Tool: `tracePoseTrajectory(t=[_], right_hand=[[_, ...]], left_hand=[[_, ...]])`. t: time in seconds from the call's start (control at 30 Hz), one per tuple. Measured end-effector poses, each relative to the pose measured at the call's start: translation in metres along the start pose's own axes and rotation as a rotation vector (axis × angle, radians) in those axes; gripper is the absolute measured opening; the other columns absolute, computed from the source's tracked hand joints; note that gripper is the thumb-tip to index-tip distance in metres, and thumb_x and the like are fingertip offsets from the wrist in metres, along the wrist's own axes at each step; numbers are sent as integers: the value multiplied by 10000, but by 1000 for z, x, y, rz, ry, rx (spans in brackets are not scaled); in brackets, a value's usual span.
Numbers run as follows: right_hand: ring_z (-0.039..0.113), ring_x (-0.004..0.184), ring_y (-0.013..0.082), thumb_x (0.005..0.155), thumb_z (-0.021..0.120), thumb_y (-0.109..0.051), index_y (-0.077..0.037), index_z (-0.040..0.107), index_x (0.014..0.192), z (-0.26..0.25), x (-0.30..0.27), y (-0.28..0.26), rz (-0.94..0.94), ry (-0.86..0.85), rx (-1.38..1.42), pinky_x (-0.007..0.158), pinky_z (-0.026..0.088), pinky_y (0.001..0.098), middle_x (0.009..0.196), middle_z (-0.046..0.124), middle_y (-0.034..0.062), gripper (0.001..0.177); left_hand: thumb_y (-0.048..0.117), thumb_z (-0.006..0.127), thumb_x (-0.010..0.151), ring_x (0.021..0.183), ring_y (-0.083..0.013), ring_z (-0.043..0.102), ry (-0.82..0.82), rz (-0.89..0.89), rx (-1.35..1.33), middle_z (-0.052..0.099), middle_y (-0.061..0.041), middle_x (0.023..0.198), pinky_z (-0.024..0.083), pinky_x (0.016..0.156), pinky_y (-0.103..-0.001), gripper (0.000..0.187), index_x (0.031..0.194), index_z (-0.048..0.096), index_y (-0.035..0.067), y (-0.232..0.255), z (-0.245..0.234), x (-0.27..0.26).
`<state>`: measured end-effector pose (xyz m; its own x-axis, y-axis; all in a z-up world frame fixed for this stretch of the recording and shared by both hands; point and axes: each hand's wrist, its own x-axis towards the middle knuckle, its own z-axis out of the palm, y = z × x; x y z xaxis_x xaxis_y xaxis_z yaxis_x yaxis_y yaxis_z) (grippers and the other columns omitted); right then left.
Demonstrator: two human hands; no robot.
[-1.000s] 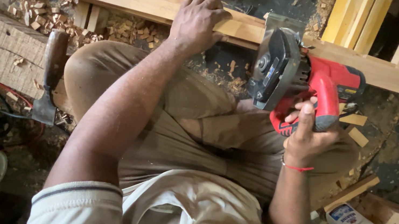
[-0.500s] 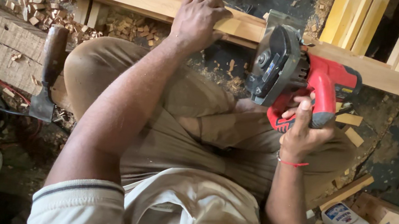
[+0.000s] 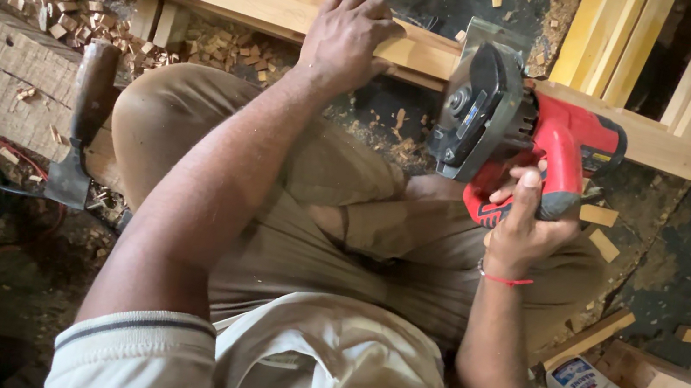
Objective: The person sits on the floor and uses a circular saw to cut a wooden plank into smaller pieces. After cutting, the person uses a hammer to strike a small wooden dowel.
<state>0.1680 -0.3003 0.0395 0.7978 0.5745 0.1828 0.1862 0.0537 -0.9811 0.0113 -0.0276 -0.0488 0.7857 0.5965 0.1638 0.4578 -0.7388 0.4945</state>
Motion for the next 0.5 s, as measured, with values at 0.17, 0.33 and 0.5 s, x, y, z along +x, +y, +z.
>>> tracePoseTrajectory(t=[0.17,0.33,0.5], right_hand=[[615,655,133,1041,721,-174,48,596,1220,1,4,2,16,16,-8,584,555,273,913,668,115,311],[608,680,138,1056,719,-148,54,607,1209,0,6,3,0,-7,-26,586,572,296,862,622,85,277],[613,657,137,1042,699,-171,63,604,1322,5,8,0,-12,10,-56,566,550,277,967,666,113,378]], left_hand=[[408,878,765,1219,-248,523,-42,-23,-28,624,-13,1228,396,1010,-439,514,1231,738,239,0,-3,0],[449,864,757,1226,-256,498,-115,-77,-23,603,-31,1253,378,1013,-444,556,1255,715,250,3,-3,4],[466,862,762,1261,-255,483,-130,-94,-5,590,-37,1288,372,1028,-445,578,1273,702,249,4,-4,5]])
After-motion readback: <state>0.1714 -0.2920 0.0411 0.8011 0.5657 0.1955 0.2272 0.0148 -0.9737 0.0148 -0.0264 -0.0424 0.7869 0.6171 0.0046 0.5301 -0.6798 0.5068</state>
